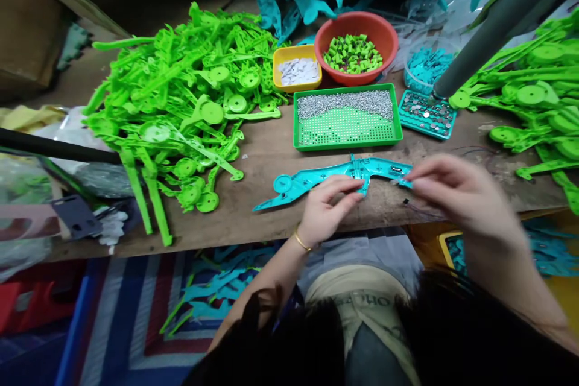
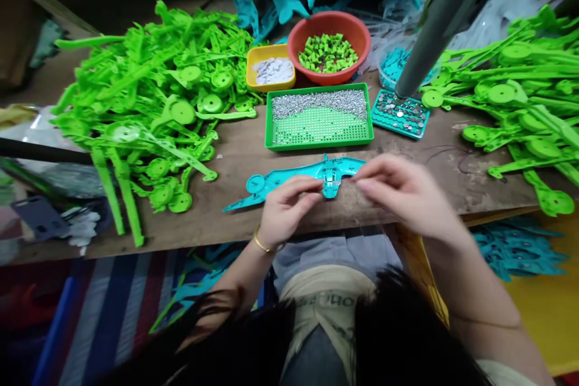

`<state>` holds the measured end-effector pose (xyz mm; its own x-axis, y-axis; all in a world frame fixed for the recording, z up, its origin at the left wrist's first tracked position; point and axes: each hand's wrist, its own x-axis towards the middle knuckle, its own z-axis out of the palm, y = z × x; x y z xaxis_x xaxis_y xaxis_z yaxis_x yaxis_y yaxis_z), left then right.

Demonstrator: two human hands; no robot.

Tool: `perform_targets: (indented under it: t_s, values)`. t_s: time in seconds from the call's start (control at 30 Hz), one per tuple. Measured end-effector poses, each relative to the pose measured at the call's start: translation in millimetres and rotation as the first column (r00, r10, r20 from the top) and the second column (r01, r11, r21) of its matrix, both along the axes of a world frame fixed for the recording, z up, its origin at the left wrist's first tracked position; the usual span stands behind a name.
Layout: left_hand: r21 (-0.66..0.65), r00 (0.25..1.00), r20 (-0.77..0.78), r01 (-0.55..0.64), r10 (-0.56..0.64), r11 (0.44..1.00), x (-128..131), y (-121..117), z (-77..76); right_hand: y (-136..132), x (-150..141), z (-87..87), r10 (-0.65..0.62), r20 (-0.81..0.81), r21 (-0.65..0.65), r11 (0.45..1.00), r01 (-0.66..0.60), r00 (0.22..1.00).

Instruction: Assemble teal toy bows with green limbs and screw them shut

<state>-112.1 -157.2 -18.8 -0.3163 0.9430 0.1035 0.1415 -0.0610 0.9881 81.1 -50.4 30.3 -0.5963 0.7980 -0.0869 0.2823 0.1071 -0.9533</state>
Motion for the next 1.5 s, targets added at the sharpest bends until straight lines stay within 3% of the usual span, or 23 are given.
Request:
perform_targets:
  t_s: [0.03, 0.1, 0.17, 0.23, 0.37, 0.5, 0.63, 0.73, 0.8, 0.87, 0.97, 1.07, 1.13, 1.27, 1.37, 1.5]
  values:
    - [0.013, 0.998, 0.055, 0.033, -0.033, 0.999, 7, 5, -0.2, -2, -6, -0.2, 0.066, -0.032, -0.121, 0.99, -0.07, 0.997]
    - [0.033, 0.986, 0.163, 0.029, -0.034, 0.999, 16, 11, -3.1, -6, -19, -7.5, 0.138, -0.117, -0.356, 0.919, -0.171, 0.983]
    - [0.04, 0.965, 0.262, -0.007, -0.004, 0.999, 18, 14, -6.3, -9, -30, -19.5, 0.139, -0.145, -0.474, 0.859, -0.192, 0.98]
    - [0.016, 0.918, 0.395, -0.03, 0.021, 0.999, 16, 14, -6.8, -10, -35, -30.2, 0.167, -0.121, -0.489, 0.848, -0.205, 0.979]
    - [-0.117, 0.759, 0.649, 0.028, 0.055, 0.993, 11, 13, -0.6, -7, -29, -35.7, 0.239, -0.047, -0.365, 0.9, -0.24, 0.97]
    - [-0.175, 0.76, 0.649, 0.177, -0.021, 0.968, 6, 12, 0.8, -4, -21, -29.8, 0.32, 0.032, -0.27, 0.915, -0.3, 0.947]
    - [-0.157, 0.854, 0.501, 0.249, -0.141, 0.956, 0, 11, -0.4, -1, -20, -31.4, 0.348, 0.084, -0.215, 0.921, -0.324, 0.934]
    - [-0.131, 0.929, 0.216, 0.332, -0.3, 0.934, -1, 9, 3.0, -1, -23, -37.7, 0.267, 0.164, -0.049, 0.964, -0.263, 0.95]
    - [-0.148, 0.93, 0.012, 0.366, -0.368, 0.919, 1, 8, 5.1, -2, -24, -41.9, 0.234, 0.218, 0.08, 0.963, -0.257, 0.947]
    - [-0.153, 0.93, -0.119, 0.328, -0.347, 0.932, 2, 7, 4.7, -1, -24, -45.0, 0.212, 0.253, 0.175, 0.95, -0.26, 0.944]
    - [-0.081, 0.965, -0.222, 0.125, -0.14, 0.989, -2, 7, -1.7, 3, -20, -47.2, 0.076, 0.296, 0.342, 0.922, -0.18, 0.952]
    - [0.027, 0.903, -0.423, -0.066, 0.072, 0.997, -12, 8, -12.5, 10, -14, -47.6, -0.057, 0.364, 0.499, 0.855, -0.143, 0.929]
    - [0.076, 0.81, -0.575, -0.09, 0.117, 0.993, -19, 9, -20.3, 14, -9, -47.1, -0.081, 0.409, 0.544, 0.821, -0.171, 0.909]
    - [0.058, 0.697, -0.715, -0.005, 0.045, 0.998, -23, 12, -33.0, 18, 0, -42.8, -0.075, 0.47, 0.582, 0.775, -0.245, 0.879]
    - [0.032, 0.681, -0.732, 0.016, 0.013, 0.999, -19, 10, -37.5, 21, 6, -36.9, -0.049, 0.538, 0.607, 0.715, -0.347, 0.842]
    - [0.039, 0.667, -0.743, -0.025, 0.046, 0.999, -12, 2, -38.4, 25, 5, -30.1, -0.021, 0.645, 0.625, 0.59, -0.512, 0.764]
